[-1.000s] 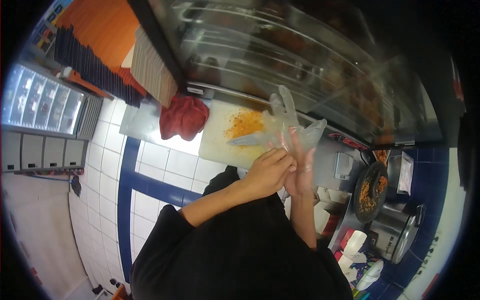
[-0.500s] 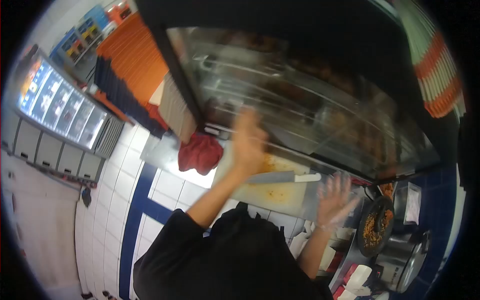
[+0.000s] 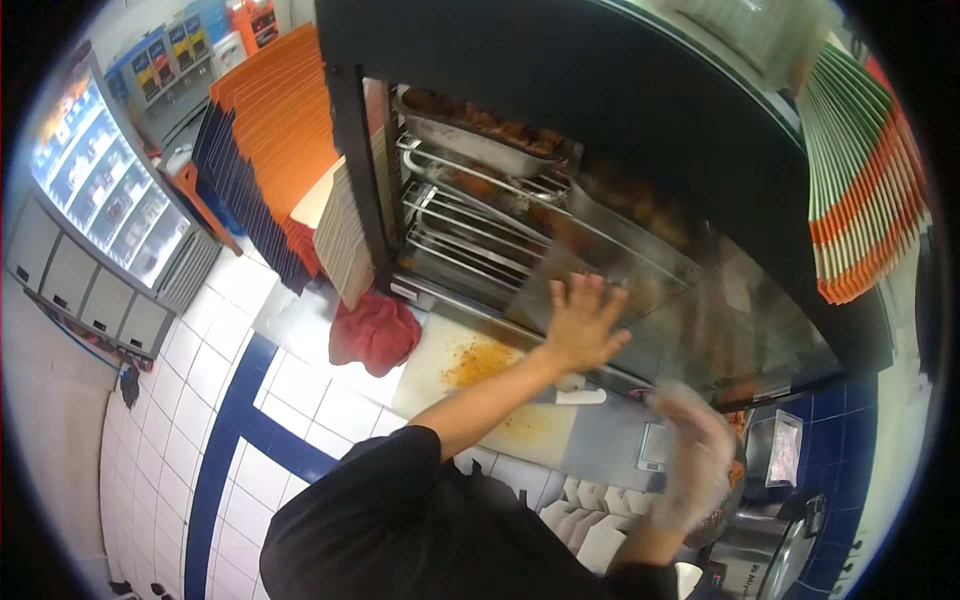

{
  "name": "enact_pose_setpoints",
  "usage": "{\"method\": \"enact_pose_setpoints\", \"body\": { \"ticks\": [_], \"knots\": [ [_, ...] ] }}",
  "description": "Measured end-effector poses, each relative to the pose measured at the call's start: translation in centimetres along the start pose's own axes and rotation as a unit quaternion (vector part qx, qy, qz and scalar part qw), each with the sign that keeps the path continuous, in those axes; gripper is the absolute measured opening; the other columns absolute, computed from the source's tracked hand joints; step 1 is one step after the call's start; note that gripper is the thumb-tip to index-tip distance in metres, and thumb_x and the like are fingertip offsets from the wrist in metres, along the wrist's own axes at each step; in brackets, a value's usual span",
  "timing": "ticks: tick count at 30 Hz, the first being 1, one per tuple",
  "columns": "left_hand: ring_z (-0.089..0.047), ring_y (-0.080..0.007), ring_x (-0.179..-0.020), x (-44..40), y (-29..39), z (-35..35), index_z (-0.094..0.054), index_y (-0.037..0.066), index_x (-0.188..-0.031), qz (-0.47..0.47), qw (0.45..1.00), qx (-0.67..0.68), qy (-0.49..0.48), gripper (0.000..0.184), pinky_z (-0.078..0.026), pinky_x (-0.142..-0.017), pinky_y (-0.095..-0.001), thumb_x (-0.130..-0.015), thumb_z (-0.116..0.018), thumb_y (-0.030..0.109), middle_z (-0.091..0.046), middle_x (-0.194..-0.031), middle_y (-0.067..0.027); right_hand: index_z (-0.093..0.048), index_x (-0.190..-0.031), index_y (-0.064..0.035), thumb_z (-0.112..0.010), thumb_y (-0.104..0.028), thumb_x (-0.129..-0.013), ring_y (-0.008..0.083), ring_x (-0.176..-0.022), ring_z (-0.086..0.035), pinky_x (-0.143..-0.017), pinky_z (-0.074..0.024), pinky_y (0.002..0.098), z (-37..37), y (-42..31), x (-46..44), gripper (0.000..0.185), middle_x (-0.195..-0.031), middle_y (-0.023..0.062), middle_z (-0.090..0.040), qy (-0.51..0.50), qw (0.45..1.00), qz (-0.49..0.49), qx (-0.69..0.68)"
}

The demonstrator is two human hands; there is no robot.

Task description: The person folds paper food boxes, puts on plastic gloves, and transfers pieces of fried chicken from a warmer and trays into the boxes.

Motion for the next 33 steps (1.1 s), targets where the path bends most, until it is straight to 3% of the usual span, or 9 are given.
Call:
{"method": "enact_pose_setpoints", "body": {
  "ticks": [3, 6, 7, 8, 12, 14, 24, 26, 33],
  "knots": [
    [-0.032, -0.0384, -0.13, 2.6, -0.1, 2.8, -0.043, 0.007, -0.141, 0.049, 0.972, 0.228, -0.016, 0.063, -0.021, -0.106, -0.0571, -0.095, -0.055, 0.048, -0.037, -0.142, -0.0203, -0.063, -0.126, 0.0028, -0.058, -0.028, -0.094, 0.0373, -0.11, -0.066, -0.098, -0.0501, 0.0442, -9.3, -1.0, -7.6, 0.045, -0.127, 0.0236, -0.065, -0.196, 0.961, 0.053, 0.191],
    [-0.063, -0.023, -0.085, -2.5, -5.4, 9.9, -0.062, 0.002, -0.109, 0.361, 0.875, 0.307, 0.097, 0.025, -0.05, -0.076, -0.0372, -0.099, -0.058, 0.024, -0.067, -0.098, -0.0114, -0.067, -0.117, 0.0022, -0.057, -0.02, -0.093, 0.039, -0.108, -0.065, -0.094, -0.0517, 0.0454, -13.1, 7.0, -13.8, 0.034, -0.119, 0.0235, -0.067, -0.096, 0.907, 0.169, 0.373],
    [-0.062, -0.0176, -0.077, 0.0, -8.3, 8.6, -0.061, 0.0, -0.107, 0.506, 0.794, 0.314, 0.121, 0.024, -0.051, -0.07, -0.0318, -0.101, -0.057, 0.023, -0.066, -0.093, -0.0087, -0.061, -0.127, 0.0007, -0.051, -0.02, -0.096, 0.0452, -0.097, -0.065, -0.09, -0.0521, 0.0481, -13.7, 8.4, -16.3, 0.038, -0.103, 0.0296, -0.068, -0.213, 0.827, -0.047, 0.517],
    [-0.059, -0.0112, -0.073, -0.2, -10.5, 9.0, -0.061, -0.001, -0.106, 0.502, 0.793, 0.322, 0.119, 0.023, -0.049, -0.066, -0.0268, -0.103, -0.055, 0.021, -0.065, -0.087, -0.0065, -0.064, -0.117, 0.0015, -0.05, -0.024, -0.096, 0.0469, -0.093, -0.065, -0.086, -0.0518, 0.0507, -12.9, 11.2, -17.1, 0.036, -0.099, 0.0299, -0.067, -0.115, 0.827, 0.066, 0.546],
    [-0.061, -0.011, -0.072, -1.0, -14.1, 11.0, -0.063, 0.0, -0.105, 0.522, 0.768, 0.357, 0.104, 0.021, -0.05, -0.067, -0.0257, -0.102, -0.056, 0.02, -0.066, -0.086, -0.0071, -0.063, -0.126, -0.0053, -0.025, -0.06, -0.102, 0.0406, -0.122, -0.058, -0.104, -0.044, 0.0473, -10.2, 15.3, -21.3, 0.071, -0.129, 0.0233, -0.062, -0.133, 0.786, -0.235, 0.556],
    [-0.06, -0.0104, -0.07, -0.2, -14.4, 11.3, -0.064, 0.001, -0.106, 0.516, 0.757, 0.381, 0.122, 0.021, -0.05, -0.065, -0.0246, -0.102, -0.057, 0.02, -0.065, -0.085, -0.006, -0.06, -0.134, -0.0084, -0.027, -0.067, -0.099, 0.0401, -0.128, -0.054, -0.108, -0.0415, 0.045, -8.6, 20.1, -22.9, 0.076, -0.138, 0.0225, -0.057, -0.289, 0.762, -0.192, 0.546],
    [-0.056, -0.0068, -0.069, 3.4, -10.6, 11.0, -0.064, 0.004, -0.106, 0.593, 0.658, 0.463, 0.017, 0.019, -0.044, -0.062, -0.0221, -0.102, -0.058, 0.022, -0.064, -0.087, -0.0023, -0.065, -0.127, -0.0072, -0.066, -0.043, -0.085, 0.0344, -0.112, -0.063, -0.096, -0.0497, 0.0441, -9.8, 14.5, -18.2, 0.055, -0.117, 0.022, -0.068, -0.101, 0.883, -0.28, 0.363],
    [-0.056, -0.0071, -0.069, 3.4, -10.7, 10.6, -0.064, 0.003, -0.106, 0.59, 0.656, 0.47, 0.009, 0.019, -0.044, -0.062, -0.0218, -0.102, -0.058, 0.021, -0.064, -0.087, -0.0031, -0.065, -0.127, -0.0082, -0.071, -0.028, -0.08, 0.0315, -0.105, -0.065, -0.087, -0.0532, 0.0425, -9.8, 14.3, -16.9, 0.052, -0.113, 0.0175, -0.068, -0.042, 0.957, -0.043, 0.285],
    [-0.06, -0.0114, -0.071, 2.6, -10.6, 10.4, -0.064, 0.004, -0.109, 0.582, 0.677, 0.45, 0.008, 0.024, -0.052, -0.066, -0.0258, -0.103, -0.057, 0.026, -0.066, -0.089, -0.008, -0.054, -0.135, -0.0051, -0.07, -0.016, -0.083, 0.0383, -0.088, -0.06, -0.074, -0.0528, 0.0465, -12.6, 8.7, -11.7, 0.055, -0.103, 0.0212, -0.058, -0.067, 0.827, 0.236, 0.506]
  ]
}}
Point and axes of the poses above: each hand's wrist, its own x-axis away from the middle knuckle, its own z-axis out of the back of the hand, y = z × x, the point moved 4 cm from there along -x, towards the middle knuckle
